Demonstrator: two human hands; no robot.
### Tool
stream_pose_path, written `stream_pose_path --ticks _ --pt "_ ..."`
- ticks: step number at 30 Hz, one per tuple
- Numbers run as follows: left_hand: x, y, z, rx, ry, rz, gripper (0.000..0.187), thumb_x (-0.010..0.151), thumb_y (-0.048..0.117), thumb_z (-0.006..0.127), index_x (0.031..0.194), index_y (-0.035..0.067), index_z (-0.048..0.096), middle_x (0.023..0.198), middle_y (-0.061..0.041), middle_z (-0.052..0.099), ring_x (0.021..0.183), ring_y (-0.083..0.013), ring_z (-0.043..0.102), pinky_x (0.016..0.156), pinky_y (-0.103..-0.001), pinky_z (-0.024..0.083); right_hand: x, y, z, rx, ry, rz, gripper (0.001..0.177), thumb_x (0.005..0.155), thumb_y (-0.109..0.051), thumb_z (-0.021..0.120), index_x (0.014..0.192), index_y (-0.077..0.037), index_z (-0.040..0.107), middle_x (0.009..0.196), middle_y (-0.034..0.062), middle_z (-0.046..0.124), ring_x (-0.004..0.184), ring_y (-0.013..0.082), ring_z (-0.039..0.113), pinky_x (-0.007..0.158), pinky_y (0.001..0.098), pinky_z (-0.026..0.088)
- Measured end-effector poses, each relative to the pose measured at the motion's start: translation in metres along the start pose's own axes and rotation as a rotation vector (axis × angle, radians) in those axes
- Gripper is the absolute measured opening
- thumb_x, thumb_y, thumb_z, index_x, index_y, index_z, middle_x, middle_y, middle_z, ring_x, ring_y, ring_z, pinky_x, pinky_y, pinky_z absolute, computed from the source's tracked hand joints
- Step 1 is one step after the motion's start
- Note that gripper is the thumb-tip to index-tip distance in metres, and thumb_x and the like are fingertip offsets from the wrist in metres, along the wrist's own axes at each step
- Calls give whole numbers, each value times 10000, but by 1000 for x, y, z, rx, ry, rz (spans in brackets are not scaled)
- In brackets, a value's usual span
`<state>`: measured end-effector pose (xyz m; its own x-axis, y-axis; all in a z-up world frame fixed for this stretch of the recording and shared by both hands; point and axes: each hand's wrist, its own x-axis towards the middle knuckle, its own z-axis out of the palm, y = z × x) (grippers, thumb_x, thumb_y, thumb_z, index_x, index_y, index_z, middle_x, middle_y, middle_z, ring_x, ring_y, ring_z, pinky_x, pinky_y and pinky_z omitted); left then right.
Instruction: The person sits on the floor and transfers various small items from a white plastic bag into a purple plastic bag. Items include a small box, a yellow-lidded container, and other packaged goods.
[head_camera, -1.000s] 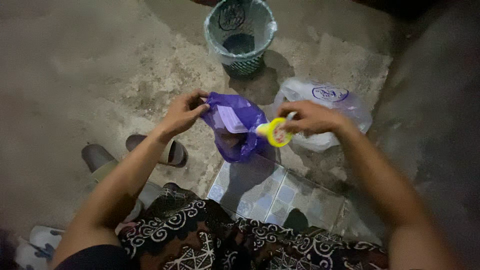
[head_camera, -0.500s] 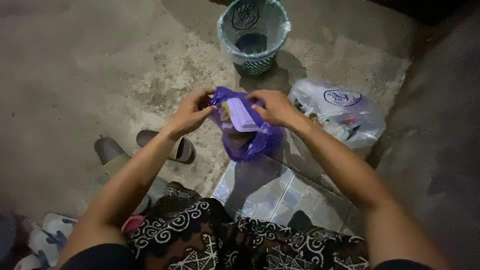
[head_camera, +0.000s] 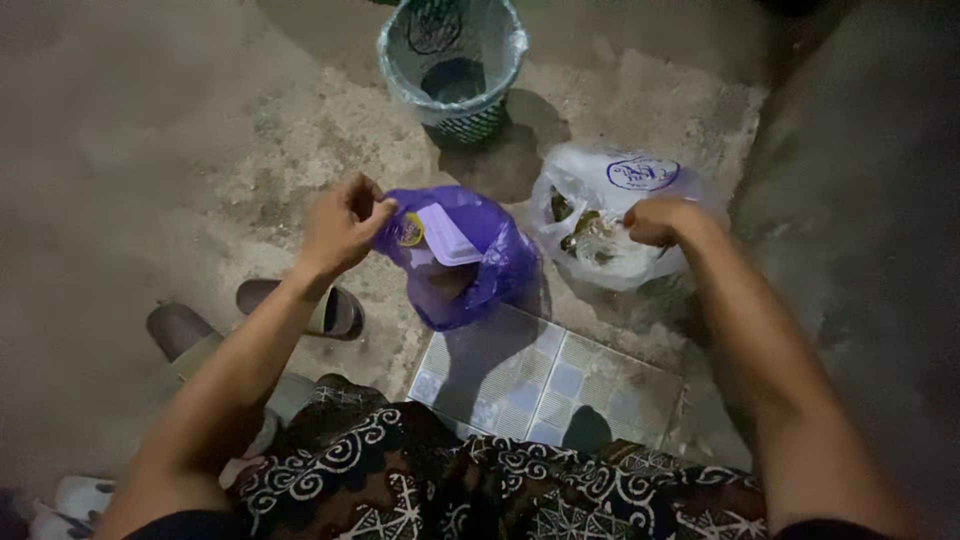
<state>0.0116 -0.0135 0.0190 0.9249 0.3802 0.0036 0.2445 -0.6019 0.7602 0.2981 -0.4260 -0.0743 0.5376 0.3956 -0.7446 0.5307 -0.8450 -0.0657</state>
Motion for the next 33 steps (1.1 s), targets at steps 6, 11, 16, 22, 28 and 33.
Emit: stream_pose_path --ticks 6,11,16,22,28,33 --pt "3 37 14 279 88 332 367 837 312 769 1110 85 677 931 -137 671 863 -341 638 763 -466 491 8 42 -10 81 561 -157 1051 568 -36 734 1551 -164 384 1266 269 636 1086 460 633 887 521 506" --pt "10 79 99 360 -315 638 765 744 340 792 1462 235 549 1153 -152 631 1066 -374 614 872 -495 495 -21 31 -23 156 609 -301 862 689 -48 704 1513 -128 462 1272 274 641 1098 464 634 919 507 516" --pt "14 102 193 556 -536 691 890 788 386 766 1586 320 377 1307 -261 540 1152 -414 563 921 -497 458 -22 31 -4 397 309 -84 579 827 -28 551 1379 -179 635 1271 160 700 1061 381 707 882 492 571" --pt "31 78 241 559 -409 638 871 730 445 776 1510 250 439 1474 -270 463 1220 -416 529 955 -497 440 13 43 35 -14 337 -121 515 750 10 600 1232 -135 710 1250 177 687 1152 392 647 937 487 542" --pt "41 64 242 493 -413 672 762 785 326 710 1489 120 505 1450 -203 529 1242 -344 554 971 -486 449 52 61 77 -78 388 66 374 875 -82 552 1206 -75 726 1291 202 687 1167 409 665 972 495 539" --pt "43 66 235 448 -373 677 770 759 345 729 1465 133 506 1427 -201 532 1252 -366 546 1021 -482 437 80 69 92 -121 394 143 326 1005 -184 502 1167 -46 750 1288 214 699 1139 382 700 966 520 532"
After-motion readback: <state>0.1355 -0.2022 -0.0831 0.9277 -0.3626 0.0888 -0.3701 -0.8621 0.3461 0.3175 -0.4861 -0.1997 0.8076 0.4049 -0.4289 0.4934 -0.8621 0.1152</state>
